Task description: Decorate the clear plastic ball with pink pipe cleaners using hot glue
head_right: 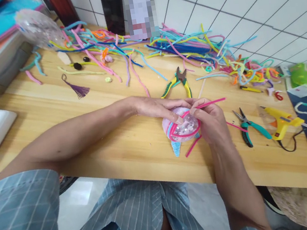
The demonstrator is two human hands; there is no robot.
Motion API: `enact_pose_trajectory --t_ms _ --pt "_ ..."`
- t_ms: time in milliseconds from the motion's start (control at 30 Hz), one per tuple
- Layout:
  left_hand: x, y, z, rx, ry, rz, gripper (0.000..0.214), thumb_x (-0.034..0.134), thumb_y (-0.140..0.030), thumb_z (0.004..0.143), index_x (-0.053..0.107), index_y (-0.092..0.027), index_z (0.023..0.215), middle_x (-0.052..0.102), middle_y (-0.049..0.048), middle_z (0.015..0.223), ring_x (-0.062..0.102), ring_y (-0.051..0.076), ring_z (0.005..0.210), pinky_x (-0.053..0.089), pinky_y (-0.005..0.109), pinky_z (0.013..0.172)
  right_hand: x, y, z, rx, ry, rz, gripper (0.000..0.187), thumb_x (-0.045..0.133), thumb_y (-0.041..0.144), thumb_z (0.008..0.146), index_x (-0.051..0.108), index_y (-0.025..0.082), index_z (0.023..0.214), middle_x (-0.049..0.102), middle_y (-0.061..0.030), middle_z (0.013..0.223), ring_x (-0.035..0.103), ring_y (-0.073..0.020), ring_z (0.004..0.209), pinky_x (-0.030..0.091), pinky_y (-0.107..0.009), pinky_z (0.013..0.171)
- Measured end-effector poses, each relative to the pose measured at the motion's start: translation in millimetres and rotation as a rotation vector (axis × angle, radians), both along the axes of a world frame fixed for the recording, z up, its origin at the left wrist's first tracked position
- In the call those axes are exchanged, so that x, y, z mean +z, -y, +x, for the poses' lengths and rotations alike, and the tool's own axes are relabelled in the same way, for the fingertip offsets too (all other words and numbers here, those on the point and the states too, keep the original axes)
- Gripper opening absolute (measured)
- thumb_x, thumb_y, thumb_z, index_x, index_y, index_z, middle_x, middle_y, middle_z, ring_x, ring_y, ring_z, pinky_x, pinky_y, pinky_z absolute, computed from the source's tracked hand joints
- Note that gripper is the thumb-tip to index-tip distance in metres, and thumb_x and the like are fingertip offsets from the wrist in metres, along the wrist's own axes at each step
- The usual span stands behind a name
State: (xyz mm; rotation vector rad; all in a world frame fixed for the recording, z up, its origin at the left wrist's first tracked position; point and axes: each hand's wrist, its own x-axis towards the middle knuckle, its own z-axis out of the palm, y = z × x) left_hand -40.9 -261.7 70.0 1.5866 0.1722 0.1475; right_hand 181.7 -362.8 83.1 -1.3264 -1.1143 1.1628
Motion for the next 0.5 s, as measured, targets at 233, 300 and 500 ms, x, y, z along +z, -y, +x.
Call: enact_pose_trajectory --t_ms 233,300,500 --pt "4.1 2.3 6.7 0.143 0.135 0.16 0.086 0.084 -0.077 0.083 0.068 -0.022 0.147 0.065 0.0129 0.164 0.06 0.038 0.155 0.051 0.048 0.134 4.9 -3.9 -3.8 -0.076 0.037 0.121 0.021 0.095 0.025 0.071 0.075 0.029 0.077 0.089 -0.0025 0.118 0.084 -0.0291 0.112 0.067 -0.051 0.11" --pt "4.5 2.7 7.3 0.181 0.159 0.259 0.088 0.082 -0.08 0.084 0.07 -0.021 0.148 0.064 0.0156 0.167 0.059 0.041 0.157 0.047 0.051 0.139 1.7 -4.0 -3.9 -0.107 0.053 0.15 0.021 0.094 0.025 0.071 0.075 0.029 0.078 0.089 -0.0023 0.116 0.083 -0.0283 0.113 0.066 -0.052 0.115" --pt "3.0 8.4 4.3 0.272 0.099 0.372 0.093 0.08 -0.086 0.084 0.07 -0.025 0.155 0.069 0.0158 0.162 0.058 0.043 0.157 0.041 0.056 0.143 -6.0 -0.9 -7.5 -0.153 0.057 0.159 0.023 0.095 0.025 0.07 0.073 0.029 0.079 0.088 -0.0025 0.119 0.081 -0.0288 0.117 0.064 -0.051 0.115"
